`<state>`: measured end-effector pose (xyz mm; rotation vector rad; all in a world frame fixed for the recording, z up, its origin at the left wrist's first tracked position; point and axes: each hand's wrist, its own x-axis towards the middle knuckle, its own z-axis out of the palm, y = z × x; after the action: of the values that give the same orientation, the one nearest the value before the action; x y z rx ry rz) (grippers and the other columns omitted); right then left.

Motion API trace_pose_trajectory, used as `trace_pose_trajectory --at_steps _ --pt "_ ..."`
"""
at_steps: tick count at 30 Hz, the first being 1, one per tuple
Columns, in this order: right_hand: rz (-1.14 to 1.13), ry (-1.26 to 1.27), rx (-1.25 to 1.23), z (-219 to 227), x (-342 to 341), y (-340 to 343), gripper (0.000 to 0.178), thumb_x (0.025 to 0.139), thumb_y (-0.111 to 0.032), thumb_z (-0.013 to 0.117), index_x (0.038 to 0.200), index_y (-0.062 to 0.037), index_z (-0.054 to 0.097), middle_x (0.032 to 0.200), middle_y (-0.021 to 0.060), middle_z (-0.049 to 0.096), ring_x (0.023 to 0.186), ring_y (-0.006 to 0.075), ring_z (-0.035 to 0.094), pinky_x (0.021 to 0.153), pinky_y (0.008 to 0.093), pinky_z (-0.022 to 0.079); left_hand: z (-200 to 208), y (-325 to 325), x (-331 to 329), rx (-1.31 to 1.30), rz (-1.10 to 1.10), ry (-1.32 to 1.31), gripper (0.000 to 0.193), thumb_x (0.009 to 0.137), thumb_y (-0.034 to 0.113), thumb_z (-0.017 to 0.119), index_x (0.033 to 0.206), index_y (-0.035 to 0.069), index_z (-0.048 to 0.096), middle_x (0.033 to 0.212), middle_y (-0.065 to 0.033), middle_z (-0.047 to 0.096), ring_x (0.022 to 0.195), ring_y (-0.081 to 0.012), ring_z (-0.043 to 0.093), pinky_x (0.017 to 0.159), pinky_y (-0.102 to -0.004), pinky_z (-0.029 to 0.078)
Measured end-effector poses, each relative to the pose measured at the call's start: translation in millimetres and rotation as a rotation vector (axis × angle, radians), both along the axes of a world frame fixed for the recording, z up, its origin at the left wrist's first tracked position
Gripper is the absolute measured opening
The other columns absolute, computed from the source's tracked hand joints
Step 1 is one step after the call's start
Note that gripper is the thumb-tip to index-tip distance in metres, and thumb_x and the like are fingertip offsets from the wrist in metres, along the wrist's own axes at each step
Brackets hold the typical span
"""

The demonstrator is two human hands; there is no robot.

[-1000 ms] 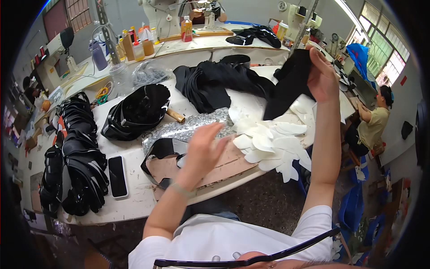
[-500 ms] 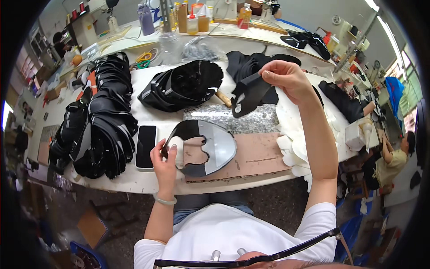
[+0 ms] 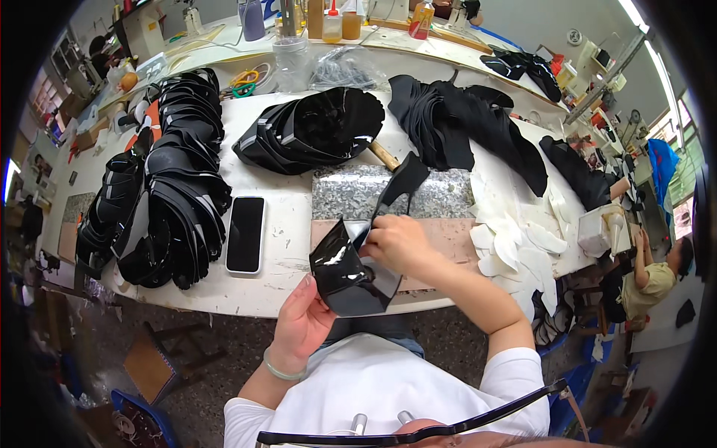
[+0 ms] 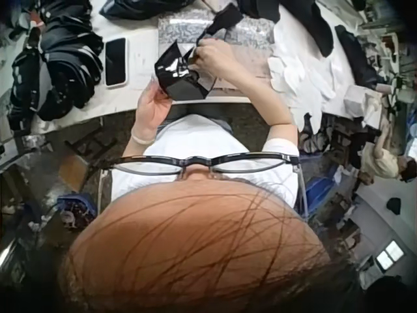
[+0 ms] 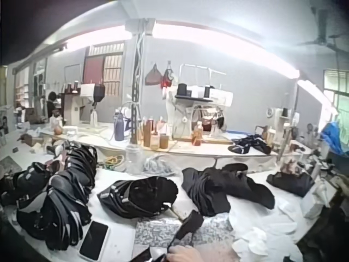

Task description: The person assembles shoe components by fitting and pressing lining pieces and fabric inserts into shoe upper sections by hand.

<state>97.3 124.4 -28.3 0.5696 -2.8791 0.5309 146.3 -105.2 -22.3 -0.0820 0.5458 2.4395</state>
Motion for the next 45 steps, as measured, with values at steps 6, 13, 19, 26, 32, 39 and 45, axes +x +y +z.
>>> trace_pose_trajectory --at_steps 6,13,19,26,32,39,45 --pt "-0.047 -0.007 -0.153 -54 14 -30 0.037 0.058 -0.007 0.068 0.093 -0.007 0.058 0.088 0.0076 0.054 0.091 0.0273 0.052 0.075 0.0377 0.039 14 26 13 -0.113 -0.046 0.145 0.059 0.091 0.0 0.053 0.142 0.005 0.023 0.135 -0.0105 0.044 0.124 -0.0201 0.045 0.107 -0.0394 0.036" --pt "-0.063 -0.142 -0.252 -5 9 -11 0.016 0.076 -0.019 0.065 0.086 -0.0065 0.065 0.086 0.0116 0.059 0.09 0.0294 0.058 0.073 0.0392 0.045 6 35 -5 -0.028 0.17 0.106 0.039 0.093 0.004 0.043 0.131 0.002 0.039 0.129 -0.0131 0.049 0.122 -0.0224 0.047 0.106 -0.0416 0.037" --pt "0.009 -0.309 -0.814 29 25 0 0.024 0.086 -0.023 0.066 0.094 -0.0003 0.065 0.085 0.0068 0.054 0.078 0.0144 0.053 0.066 0.0301 0.044 10 50 -15 -0.049 0.162 0.234 0.038 0.096 0.013 0.045 0.131 0.0 0.038 0.131 -0.0118 0.049 0.123 -0.0218 0.046 0.106 -0.041 0.035" --pt "-0.089 -0.556 -1.616 42 56 15 0.035 0.081 -0.009 0.072 0.11 0.0032 0.057 0.098 0.0029 0.059 0.08 0.0067 0.055 0.067 0.0213 0.045 18 79 -29 -0.188 0.105 0.154 0.03 0.099 0.015 0.046 0.124 -0.001 0.046 0.115 -0.0072 0.055 0.112 -0.0157 0.051 0.096 -0.0288 0.042" --pt "-0.115 -0.532 -1.622 39 76 37 0.038 0.08 -0.003 0.072 0.114 0.0051 0.055 0.097 0.0045 0.062 0.082 0.0083 0.058 0.067 0.022 0.047 0 84 -38 -0.447 -0.224 0.387 0.031 0.097 0.017 0.053 0.121 -0.003 0.05 0.107 -0.0048 0.059 0.097 -0.0091 0.054 0.087 -0.0248 0.044" --pt "-0.015 -0.554 -1.484 36 82 47 0.037 0.081 -0.004 0.072 0.113 0.0052 0.057 0.097 0.0046 0.063 0.084 0.0098 0.06 0.071 0.0238 0.05 1 86 -37 -0.452 -0.25 0.428 0.023 0.096 0.015 0.055 0.113 -0.001 0.059 0.099 -0.0021 0.063 0.092 -0.0083 0.058 0.081 -0.0231 0.046" --pt "-0.078 -0.369 -1.439 47 78 44 0.047 0.078 -0.007 0.076 0.117 0.0071 0.055 0.103 0.0043 0.061 0.098 0.0148 0.057 0.083 0.0256 0.046 13 87 -40 -0.369 -0.2 0.279 0.021 0.095 0.014 0.056 0.112 0.001 0.059 0.102 -0.0033 0.063 0.093 -0.0102 0.06 0.082 -0.0284 0.053"
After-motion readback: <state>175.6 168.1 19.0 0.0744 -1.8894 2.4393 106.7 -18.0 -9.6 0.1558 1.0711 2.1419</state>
